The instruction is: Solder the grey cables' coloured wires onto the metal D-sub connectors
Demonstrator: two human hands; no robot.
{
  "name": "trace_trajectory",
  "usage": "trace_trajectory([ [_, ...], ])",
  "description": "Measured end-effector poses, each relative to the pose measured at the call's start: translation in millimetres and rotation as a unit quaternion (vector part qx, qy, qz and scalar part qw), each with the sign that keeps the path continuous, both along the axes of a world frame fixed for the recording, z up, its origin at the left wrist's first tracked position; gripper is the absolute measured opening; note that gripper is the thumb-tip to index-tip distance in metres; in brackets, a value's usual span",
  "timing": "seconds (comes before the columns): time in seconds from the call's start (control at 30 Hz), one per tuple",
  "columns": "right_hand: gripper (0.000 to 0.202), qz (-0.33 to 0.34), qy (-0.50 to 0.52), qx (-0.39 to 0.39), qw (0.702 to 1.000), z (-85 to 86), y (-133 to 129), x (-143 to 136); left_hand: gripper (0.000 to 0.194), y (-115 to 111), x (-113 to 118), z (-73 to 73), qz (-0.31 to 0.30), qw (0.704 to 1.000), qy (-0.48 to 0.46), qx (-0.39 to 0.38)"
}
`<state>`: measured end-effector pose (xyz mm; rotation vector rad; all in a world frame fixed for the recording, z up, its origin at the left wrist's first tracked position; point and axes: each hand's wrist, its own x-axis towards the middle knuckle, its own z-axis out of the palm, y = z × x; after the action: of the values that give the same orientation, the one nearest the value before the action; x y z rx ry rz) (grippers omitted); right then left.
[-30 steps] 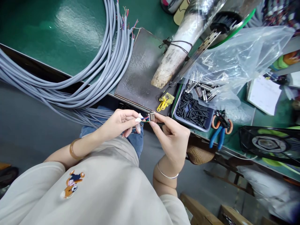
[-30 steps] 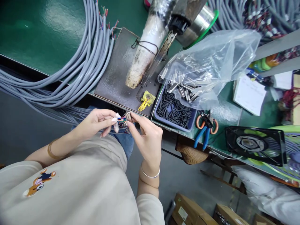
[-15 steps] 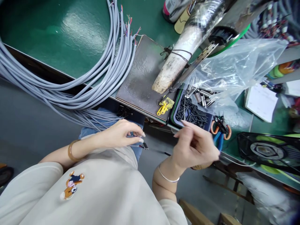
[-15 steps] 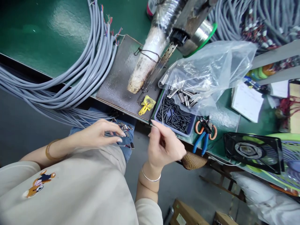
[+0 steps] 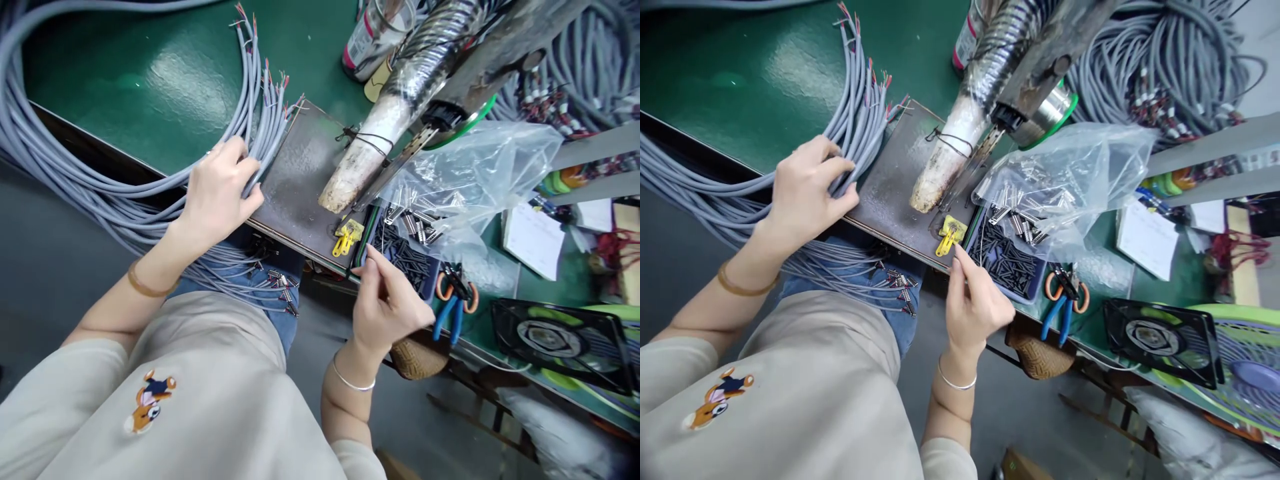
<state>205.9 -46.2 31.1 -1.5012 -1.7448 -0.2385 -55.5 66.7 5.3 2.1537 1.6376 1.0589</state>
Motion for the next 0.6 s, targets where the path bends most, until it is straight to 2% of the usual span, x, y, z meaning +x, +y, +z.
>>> trace_trajectory([
  [0.1,0.021,-0.031,0.093,0.133,0.986,7.4,-4,2,0.014,-28,-11,5.3,0.025,0.996,-0.057,0.058],
  [0.17,0.017,-0.023,0.149,0.255,0.955,12.3,1,3,0.016,-45,-15,12.8,0.065,0.979,-0.177,0.075],
  [0.23,0.018,0.012,0.165,0.361,0.918,17.6,9,3,0.018,-56,-16,24.5,0.063,0.940,-0.335,0.030],
  [0.3,0.018,0.043,0.164,0.390,0.905,23.4,15,0,0.020,-63,-10,39.4,-0.007,0.895,-0.440,-0.071],
  [0.37,0.020,0.055,0.166,0.365,0.914,29.6,16,-6,0.029,-65,1,53.9,-0.119,0.842,-0.472,-0.232],
  [0.4,0.021,0.048,0.171,0.346,0.921,32.5,14,-11,0.030,-65,9,59.3,-0.186,0.805,-0.468,-0.312],
  [0.47,0.021,0.009,0.195,0.294,0.936,36.8,8,-20,0.027,-66,28,63.6,-0.279,0.729,-0.468,-0.414],
  [0.53,0.018,-0.030,0.221,0.166,0.961,37.5,1,-25,0.023,-67,48,58.7,-0.300,0.689,-0.478,-0.455],
  [0.6,0.016,-0.024,0.235,0.027,0.971,33.8,-4,-24,0.027,-69,63,47.8,-0.281,0.686,-0.492,-0.457],
])
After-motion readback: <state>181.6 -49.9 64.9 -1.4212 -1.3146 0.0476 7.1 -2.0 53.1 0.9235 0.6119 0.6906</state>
